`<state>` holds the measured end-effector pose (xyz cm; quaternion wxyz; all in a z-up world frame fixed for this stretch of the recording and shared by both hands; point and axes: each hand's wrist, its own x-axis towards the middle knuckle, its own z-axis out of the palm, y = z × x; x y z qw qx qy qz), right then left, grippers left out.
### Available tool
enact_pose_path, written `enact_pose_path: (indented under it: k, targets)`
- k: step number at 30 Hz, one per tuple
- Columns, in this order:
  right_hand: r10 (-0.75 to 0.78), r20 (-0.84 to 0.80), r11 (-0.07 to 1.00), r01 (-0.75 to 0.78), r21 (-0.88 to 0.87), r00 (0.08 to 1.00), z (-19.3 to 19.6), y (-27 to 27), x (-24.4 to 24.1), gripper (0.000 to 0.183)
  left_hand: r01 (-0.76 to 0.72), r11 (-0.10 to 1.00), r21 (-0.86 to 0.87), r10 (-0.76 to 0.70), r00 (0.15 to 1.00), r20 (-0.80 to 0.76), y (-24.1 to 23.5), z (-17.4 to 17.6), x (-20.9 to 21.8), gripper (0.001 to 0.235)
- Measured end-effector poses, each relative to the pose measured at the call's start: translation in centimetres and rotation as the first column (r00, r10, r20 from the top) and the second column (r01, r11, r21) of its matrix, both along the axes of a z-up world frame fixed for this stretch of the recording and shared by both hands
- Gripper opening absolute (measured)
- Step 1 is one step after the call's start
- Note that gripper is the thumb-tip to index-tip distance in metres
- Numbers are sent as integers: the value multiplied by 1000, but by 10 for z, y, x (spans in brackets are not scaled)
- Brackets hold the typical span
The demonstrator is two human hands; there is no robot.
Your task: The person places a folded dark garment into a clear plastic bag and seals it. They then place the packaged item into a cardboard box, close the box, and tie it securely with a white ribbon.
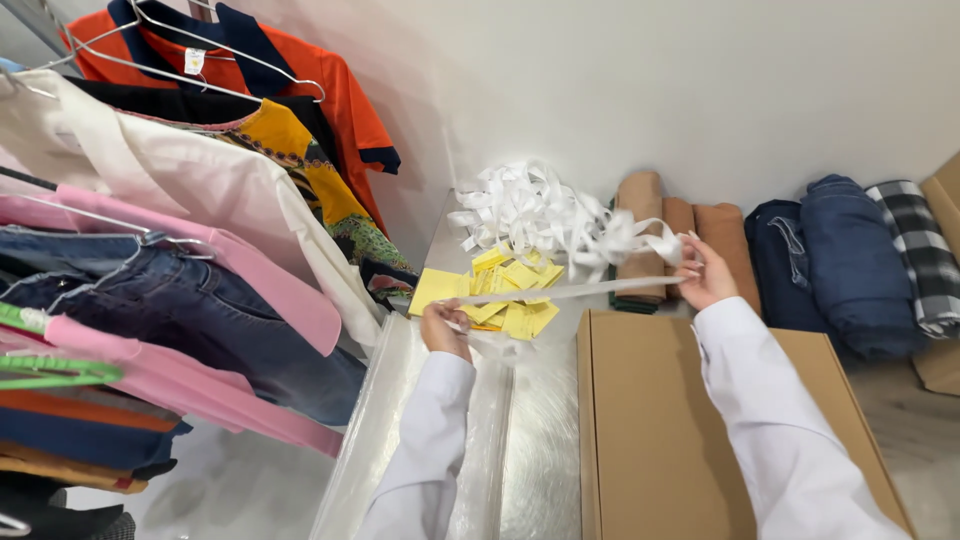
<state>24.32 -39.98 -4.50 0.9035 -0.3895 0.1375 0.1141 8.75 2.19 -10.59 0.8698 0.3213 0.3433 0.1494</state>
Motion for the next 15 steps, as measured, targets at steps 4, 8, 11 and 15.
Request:
enact_pose_path:
  k: [4, 8, 11, 15]
  targets:
    - [87, 116, 882, -23, -471, 989, 18, 7, -44, 28, 195, 981, -13, -190, 968, 165, -27, 47, -23, 14]
    - [344, 194, 716, -123, -687, 919, 19, 30, -84, 24, 702, 707, -93, -644, 692, 327, -88, 16, -3, 41]
    - [547, 224, 697, -291, -655, 807, 23, 40, -143, 22, 829, 531, -178, -734, 554, 391, -145, 24, -10, 65]
    - [775, 176, 563, -537, -628, 607, 34, 36, -207, 28, 862, 472, -186, -803, 508, 312, -191, 42, -11, 53]
